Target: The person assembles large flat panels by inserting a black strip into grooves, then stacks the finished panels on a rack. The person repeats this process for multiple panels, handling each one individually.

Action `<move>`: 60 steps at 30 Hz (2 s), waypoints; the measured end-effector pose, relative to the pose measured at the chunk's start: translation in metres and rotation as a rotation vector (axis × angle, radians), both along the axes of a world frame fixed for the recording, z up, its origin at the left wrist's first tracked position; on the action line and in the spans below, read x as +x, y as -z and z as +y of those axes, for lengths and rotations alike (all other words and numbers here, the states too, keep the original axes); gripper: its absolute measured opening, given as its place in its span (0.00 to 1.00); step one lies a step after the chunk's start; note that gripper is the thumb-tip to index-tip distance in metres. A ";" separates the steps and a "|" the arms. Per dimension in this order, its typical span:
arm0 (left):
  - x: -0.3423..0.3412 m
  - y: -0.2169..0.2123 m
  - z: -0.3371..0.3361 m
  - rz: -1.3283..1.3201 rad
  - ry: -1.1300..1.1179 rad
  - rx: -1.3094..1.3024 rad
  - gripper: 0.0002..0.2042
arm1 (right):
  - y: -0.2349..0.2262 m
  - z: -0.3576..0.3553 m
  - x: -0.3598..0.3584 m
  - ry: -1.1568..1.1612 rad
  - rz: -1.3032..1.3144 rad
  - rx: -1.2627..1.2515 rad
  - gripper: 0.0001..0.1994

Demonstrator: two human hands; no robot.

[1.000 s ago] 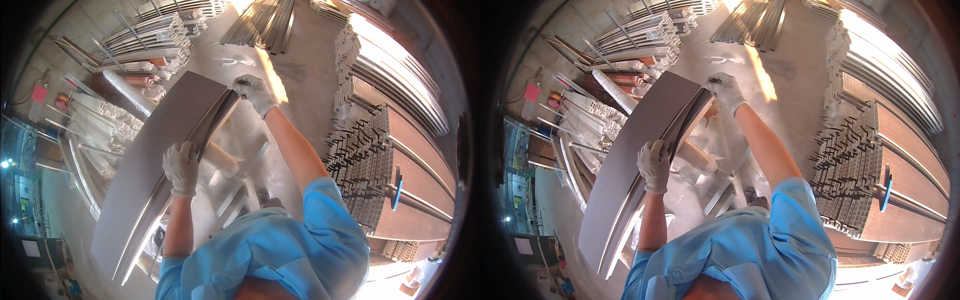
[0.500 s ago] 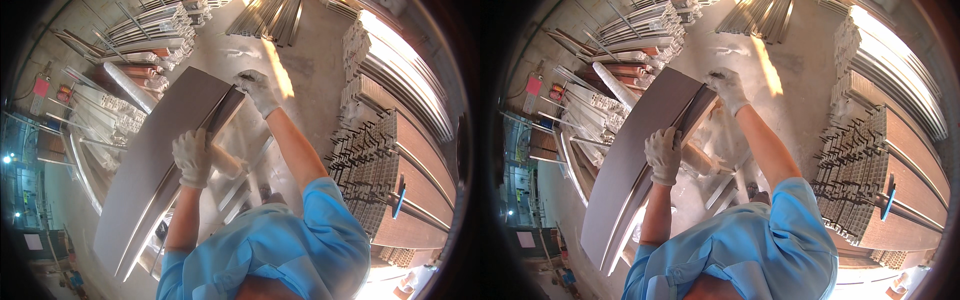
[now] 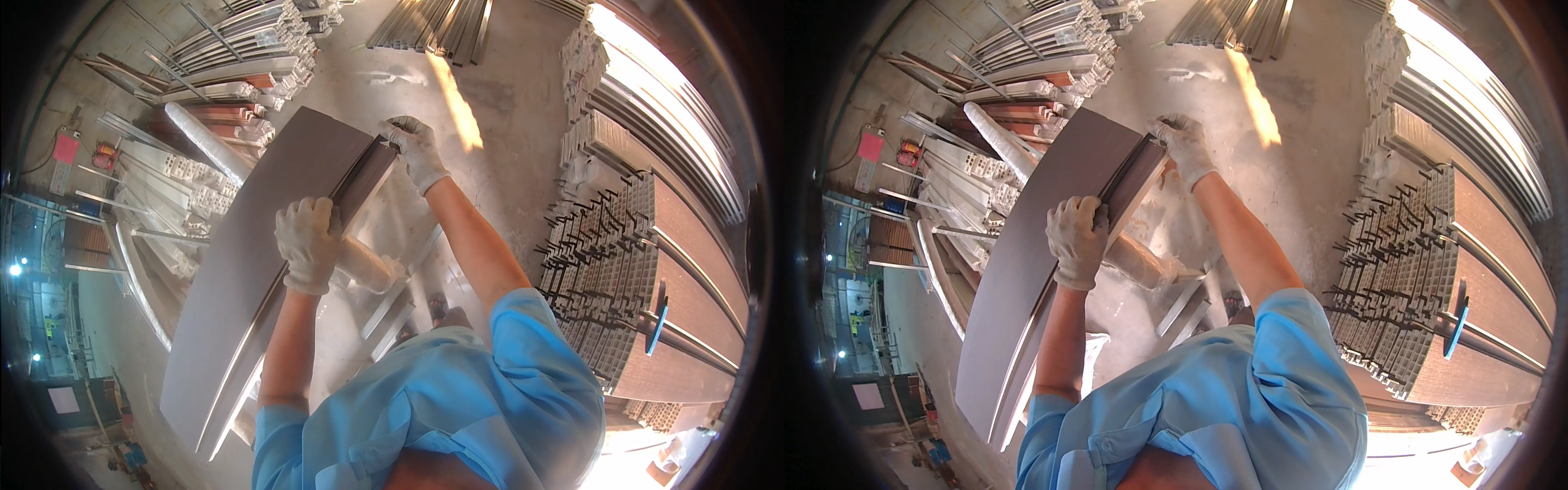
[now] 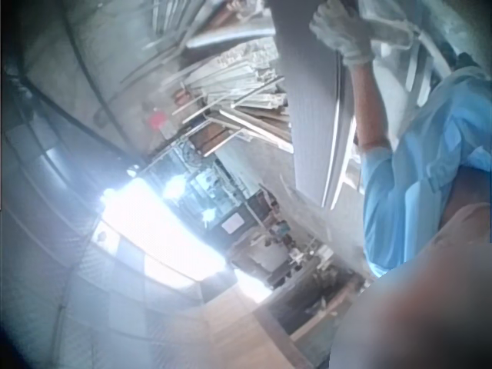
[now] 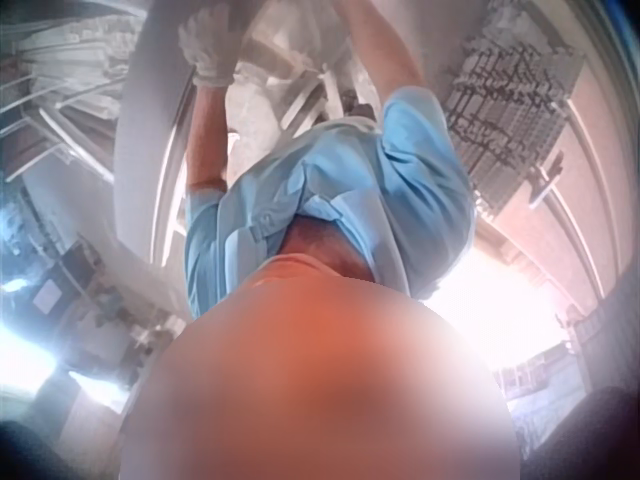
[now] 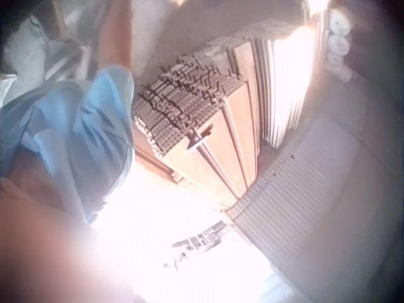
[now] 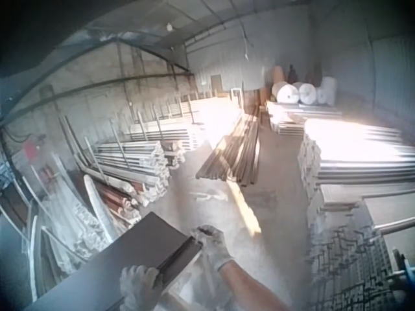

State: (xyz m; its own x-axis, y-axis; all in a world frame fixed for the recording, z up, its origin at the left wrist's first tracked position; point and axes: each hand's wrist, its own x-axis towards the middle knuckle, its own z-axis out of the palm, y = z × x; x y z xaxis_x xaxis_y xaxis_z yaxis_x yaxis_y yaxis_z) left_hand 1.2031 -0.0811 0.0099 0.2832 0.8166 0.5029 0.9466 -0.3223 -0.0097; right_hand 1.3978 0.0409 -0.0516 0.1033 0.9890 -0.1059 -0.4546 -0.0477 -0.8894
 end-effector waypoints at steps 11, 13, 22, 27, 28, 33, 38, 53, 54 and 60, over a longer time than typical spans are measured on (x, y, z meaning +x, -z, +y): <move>0.000 0.004 0.010 0.039 -0.006 -0.012 0.05 | 0.010 0.001 -0.006 0.072 0.142 0.023 0.08; 0.000 0.005 0.013 0.018 0.009 -0.001 0.04 | 0.011 0.003 -0.006 0.078 0.147 0.007 0.08; 0.002 -0.002 0.023 0.004 0.040 -0.042 0.06 | 0.012 0.007 -0.016 0.141 0.173 -0.007 0.08; 0.018 -0.010 0.063 -0.008 0.193 0.048 0.17 | 0.018 0.005 -0.018 0.139 0.204 0.019 0.09; 0.021 -0.012 0.072 0.019 0.185 -0.020 0.19 | 0.019 0.005 -0.018 0.142 0.199 0.018 0.09; 0.030 -0.018 0.105 0.177 0.280 -0.187 0.21 | 0.017 0.002 -0.019 0.128 0.223 -0.027 0.10; 0.036 -0.014 0.111 0.069 0.318 -0.188 0.15 | 0.009 -0.002 -0.016 0.160 0.220 0.024 0.10; 0.031 0.015 0.145 0.088 0.335 -0.231 0.15 | 0.002 -0.058 0.076 0.505 -0.110 0.089 0.09; 0.030 0.017 0.147 0.064 0.414 -0.213 0.14 | -0.001 -0.086 0.098 0.606 -0.420 0.112 0.08; 0.025 0.021 0.152 -0.004 0.424 -0.207 0.13 | -0.008 -0.292 0.344 1.147 -1.692 -0.244 0.07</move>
